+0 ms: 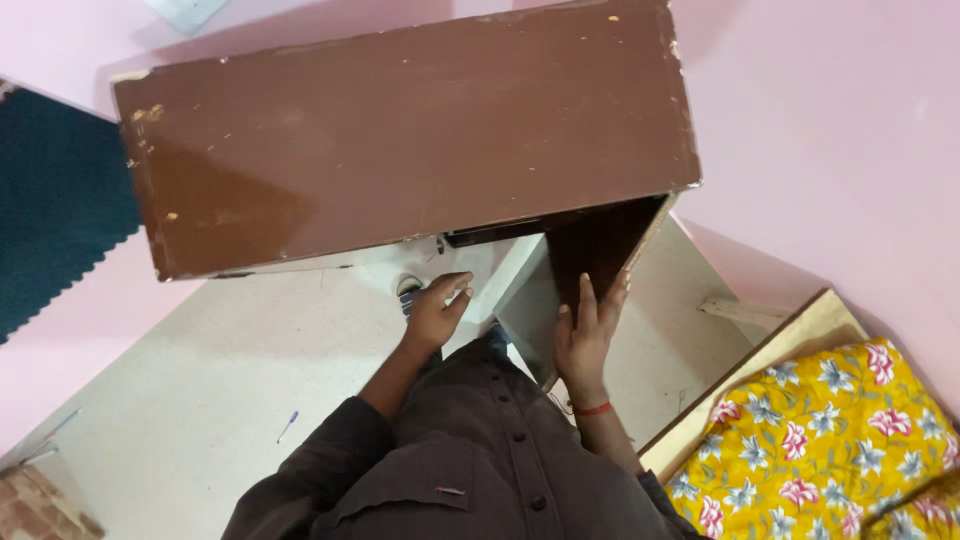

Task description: The person detaches a brown wooden panel from a cabinet by hand and then reattaches it using a screwdriver.

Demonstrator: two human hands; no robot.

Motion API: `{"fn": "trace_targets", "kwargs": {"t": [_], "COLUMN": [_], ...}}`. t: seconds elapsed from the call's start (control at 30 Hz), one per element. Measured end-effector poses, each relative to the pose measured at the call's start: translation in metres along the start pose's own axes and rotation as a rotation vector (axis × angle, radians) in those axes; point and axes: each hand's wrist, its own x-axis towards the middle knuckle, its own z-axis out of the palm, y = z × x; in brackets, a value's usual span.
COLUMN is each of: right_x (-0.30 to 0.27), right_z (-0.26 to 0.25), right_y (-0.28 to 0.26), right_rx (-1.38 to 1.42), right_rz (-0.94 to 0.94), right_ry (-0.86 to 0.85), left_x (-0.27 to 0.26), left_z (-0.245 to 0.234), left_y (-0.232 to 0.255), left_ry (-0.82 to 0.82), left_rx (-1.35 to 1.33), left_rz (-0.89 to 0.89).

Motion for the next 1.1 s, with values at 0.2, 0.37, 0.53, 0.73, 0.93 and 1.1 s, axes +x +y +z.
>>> {"fn": "trace_targets", "kwargs": {"t": [0.2, 0.37, 0.53, 0.73, 0.93, 1.1], "right_x": [0.014, 0.023, 0.024, 0.027, 0.056, 0.071], "right_z": [0.047, 0.075, 0.099, 0.124, 0.138, 0.142], "right_y": [-0.038, -0.053, -0.075, -0.08, -0.072, -0.077], "right_rx": [-0.045, -0.04, 0.033, 0.017, 0.307, 0.454], "right_rz": [-0.1, -0.189, -0.252, -0.101, 0.206, 0.302], "right_ry": [-0.013, 0.006, 0.077, 0.201, 0.161, 0.195], "left_x": [-0.023, -0.035, -0.04, -0.049, -0.033, -0.015], "left_z": [-0.03, -0.079, -0.118, -0.149, -0.173, -0.171], "left_y": [-0.032, -0.036, -0.044, -0.029, 0.025, 0.055], "left_ry": [0.083, 0.154, 0.19, 0.191, 0.154, 0.163], "left_rx": [-0.366, -0.412, -0.402, -0.325, 0.032, 0.279], "left_rz": [-0.144, -0.112, -0.114, -0.005, 0.33, 0.62]}}
